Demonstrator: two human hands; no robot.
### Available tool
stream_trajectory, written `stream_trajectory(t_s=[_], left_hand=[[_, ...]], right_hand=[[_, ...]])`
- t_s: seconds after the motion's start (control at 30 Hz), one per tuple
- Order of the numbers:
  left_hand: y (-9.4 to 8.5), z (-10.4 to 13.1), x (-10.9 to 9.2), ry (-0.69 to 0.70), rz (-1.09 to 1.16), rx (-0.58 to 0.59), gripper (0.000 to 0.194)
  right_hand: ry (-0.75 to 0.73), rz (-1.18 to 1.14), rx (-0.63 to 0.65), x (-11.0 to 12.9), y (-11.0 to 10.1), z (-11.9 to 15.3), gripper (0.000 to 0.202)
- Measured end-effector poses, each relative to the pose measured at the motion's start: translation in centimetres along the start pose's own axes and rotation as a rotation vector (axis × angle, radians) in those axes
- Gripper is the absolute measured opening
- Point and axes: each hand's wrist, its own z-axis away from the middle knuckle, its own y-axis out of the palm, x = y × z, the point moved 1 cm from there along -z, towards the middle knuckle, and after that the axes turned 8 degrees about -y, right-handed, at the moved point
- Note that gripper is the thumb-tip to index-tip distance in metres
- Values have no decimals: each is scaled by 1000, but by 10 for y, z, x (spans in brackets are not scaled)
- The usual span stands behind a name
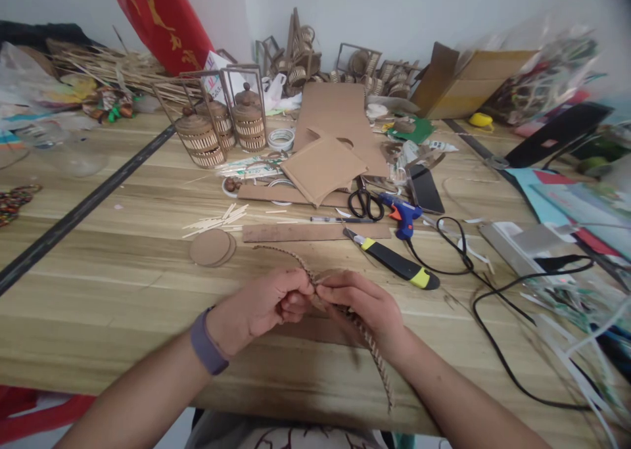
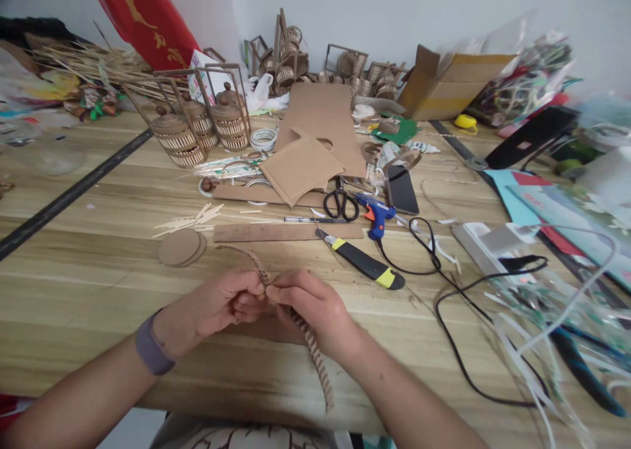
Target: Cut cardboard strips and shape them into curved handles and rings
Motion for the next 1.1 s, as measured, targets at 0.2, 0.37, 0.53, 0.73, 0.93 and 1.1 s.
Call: stream_trajectory(t_s=[0.2,0.37,0.53,0.73,0.93,1.1], left_hand=[[-23,10,-21,74,47,0,36],[-39,11,-24,330,-375,-345,31],[-31,1,-7,542,-1065,-562,26],[-36,13,-16,819,-1203,-868,29],[-25,23,-19,493,-699,-461,37],[-18,19,-14,238,-586,-132,45]], right_hand=[[154,27,-224,-4,-15,3,9],[504,-66,-379,-18,-27,0,7],[836,-350,-447,-33,-19,-1,25],[919,-504,-523,-41,-16,-1,36],[863,-456,-335,-36,-13,1,33],[785,-424,-197,-32,-12,-1,33]])
